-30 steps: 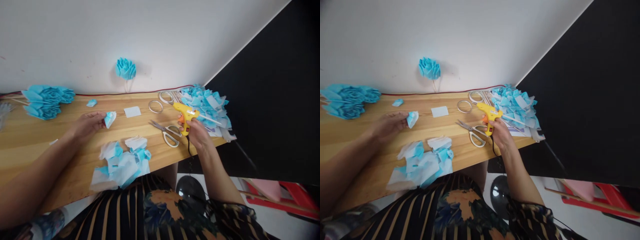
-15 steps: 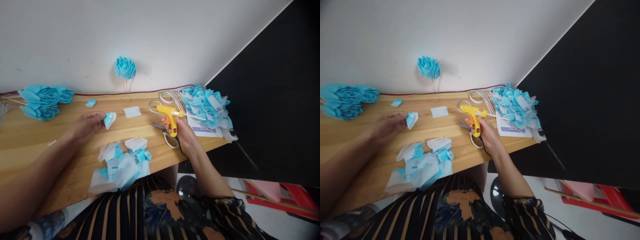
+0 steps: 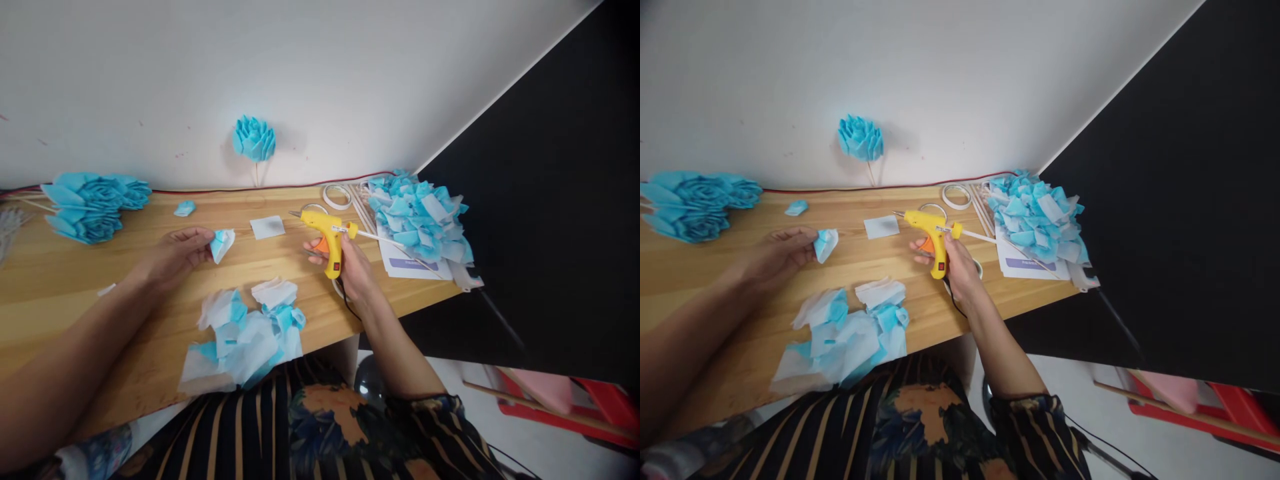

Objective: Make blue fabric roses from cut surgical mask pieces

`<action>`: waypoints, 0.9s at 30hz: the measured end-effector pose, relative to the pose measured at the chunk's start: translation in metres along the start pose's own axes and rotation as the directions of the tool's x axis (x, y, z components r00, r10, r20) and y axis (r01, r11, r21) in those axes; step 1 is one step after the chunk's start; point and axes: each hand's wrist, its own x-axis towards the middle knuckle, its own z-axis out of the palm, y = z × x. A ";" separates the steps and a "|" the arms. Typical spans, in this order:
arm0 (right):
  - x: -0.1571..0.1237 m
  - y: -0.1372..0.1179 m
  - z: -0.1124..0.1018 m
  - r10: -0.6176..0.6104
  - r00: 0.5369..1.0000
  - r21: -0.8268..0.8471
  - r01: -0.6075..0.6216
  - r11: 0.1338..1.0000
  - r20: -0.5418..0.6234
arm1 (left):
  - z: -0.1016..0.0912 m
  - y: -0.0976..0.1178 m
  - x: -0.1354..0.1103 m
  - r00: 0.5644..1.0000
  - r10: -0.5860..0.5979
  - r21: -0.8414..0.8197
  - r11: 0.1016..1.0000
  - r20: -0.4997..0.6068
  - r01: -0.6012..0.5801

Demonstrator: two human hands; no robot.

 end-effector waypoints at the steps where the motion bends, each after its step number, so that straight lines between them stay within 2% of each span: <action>1: 0.001 0.001 0.001 0.001 1.000 0.004 -0.001 1.000 0.009 | 0.000 0.000 0.000 1.000 0.001 0.002 1.000 0.004 -0.001; 9: 0.007 0.012 0.000 -0.003 0.999 0.038 0.004 0.999 -0.042 | 0.003 0.003 -0.001 1.000 -0.010 0.011 1.000 -0.011 0.010; 13: 0.007 0.014 -0.003 0.016 1.000 0.047 -0.015 0.999 -0.019 | 0.004 0.004 -0.001 0.999 -0.018 0.004 1.000 -0.028 0.018; 20: 0.000 -0.001 -0.004 0.027 0.993 0.108 -0.039 0.993 0.111 | 0.002 0.001 0.000 1.000 -0.013 -0.007 1.000 -0.018 0.013; 24: -0.001 -0.012 -0.001 0.007 0.992 0.106 -0.020 0.994 0.127 | 0.001 0.000 0.001 1.000 -0.011 0.004 1.000 -0.006 0.011; 27: 0.002 -0.019 0.001 -0.005 0.996 0.085 -0.003 0.996 0.094 | 0.001 0.001 0.000 1.000 -0.008 0.004 1.000 -0.013 0.008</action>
